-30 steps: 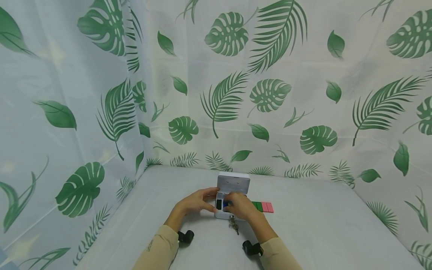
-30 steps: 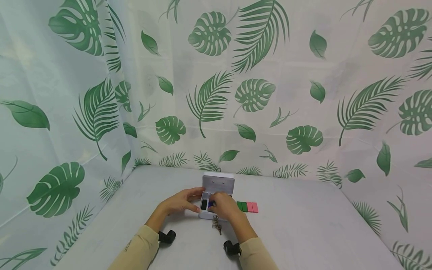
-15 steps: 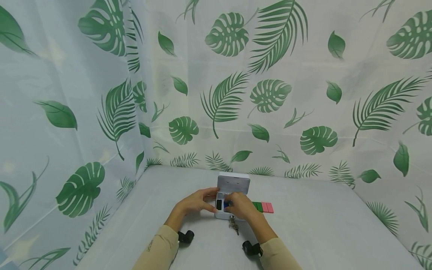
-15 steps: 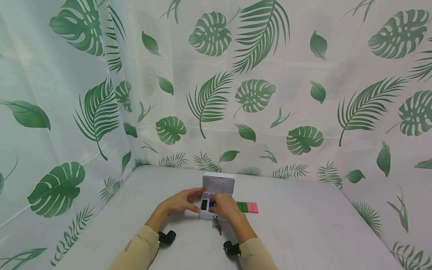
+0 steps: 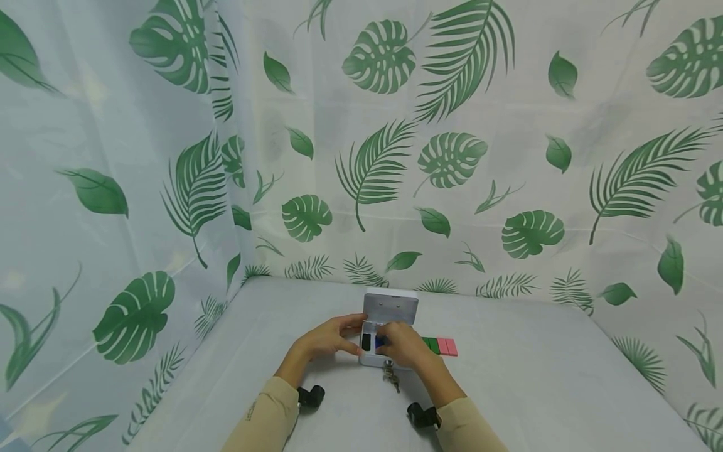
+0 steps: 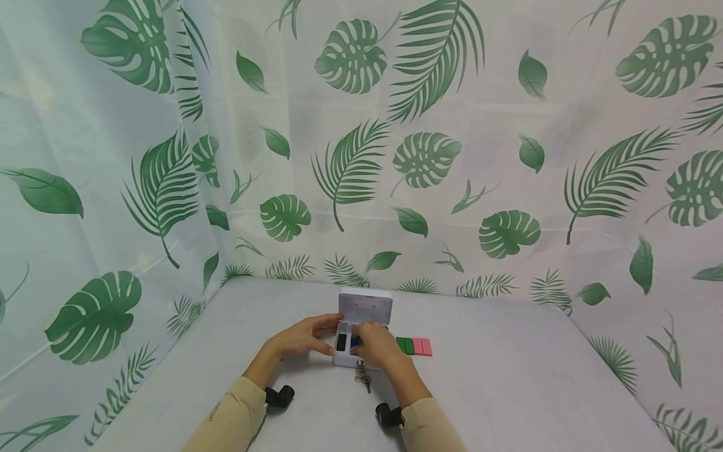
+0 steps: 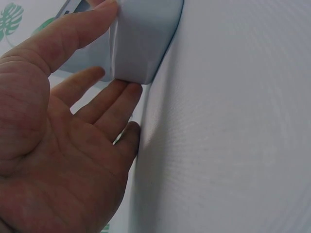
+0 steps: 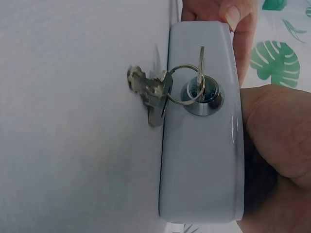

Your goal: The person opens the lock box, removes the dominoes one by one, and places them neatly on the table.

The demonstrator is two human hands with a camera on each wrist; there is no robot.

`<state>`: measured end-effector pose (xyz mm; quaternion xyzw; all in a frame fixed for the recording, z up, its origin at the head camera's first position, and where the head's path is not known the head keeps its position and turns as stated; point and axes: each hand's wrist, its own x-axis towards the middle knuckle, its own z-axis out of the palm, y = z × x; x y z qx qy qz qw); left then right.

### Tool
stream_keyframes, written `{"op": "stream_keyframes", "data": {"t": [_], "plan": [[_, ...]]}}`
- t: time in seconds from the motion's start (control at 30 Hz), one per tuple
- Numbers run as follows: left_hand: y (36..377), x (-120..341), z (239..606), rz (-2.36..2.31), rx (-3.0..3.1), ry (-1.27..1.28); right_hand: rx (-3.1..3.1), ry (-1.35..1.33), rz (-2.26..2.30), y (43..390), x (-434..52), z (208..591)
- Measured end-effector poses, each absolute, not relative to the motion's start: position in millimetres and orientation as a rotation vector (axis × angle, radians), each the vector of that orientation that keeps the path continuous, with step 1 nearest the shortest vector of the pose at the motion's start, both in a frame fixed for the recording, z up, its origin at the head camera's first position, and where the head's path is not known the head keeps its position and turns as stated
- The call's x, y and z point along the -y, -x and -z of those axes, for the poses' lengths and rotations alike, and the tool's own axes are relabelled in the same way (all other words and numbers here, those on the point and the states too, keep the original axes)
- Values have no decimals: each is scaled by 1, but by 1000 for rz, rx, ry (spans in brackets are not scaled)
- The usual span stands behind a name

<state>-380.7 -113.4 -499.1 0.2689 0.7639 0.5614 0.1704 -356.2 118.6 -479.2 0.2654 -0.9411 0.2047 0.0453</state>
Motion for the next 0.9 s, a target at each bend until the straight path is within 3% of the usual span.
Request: {"op": "stream_keyframes", "data": {"t": [0.9], "plan": [[378, 113, 498, -1587, -2177, -734, 2844, -783, -661, 350, -128, 461]]}}
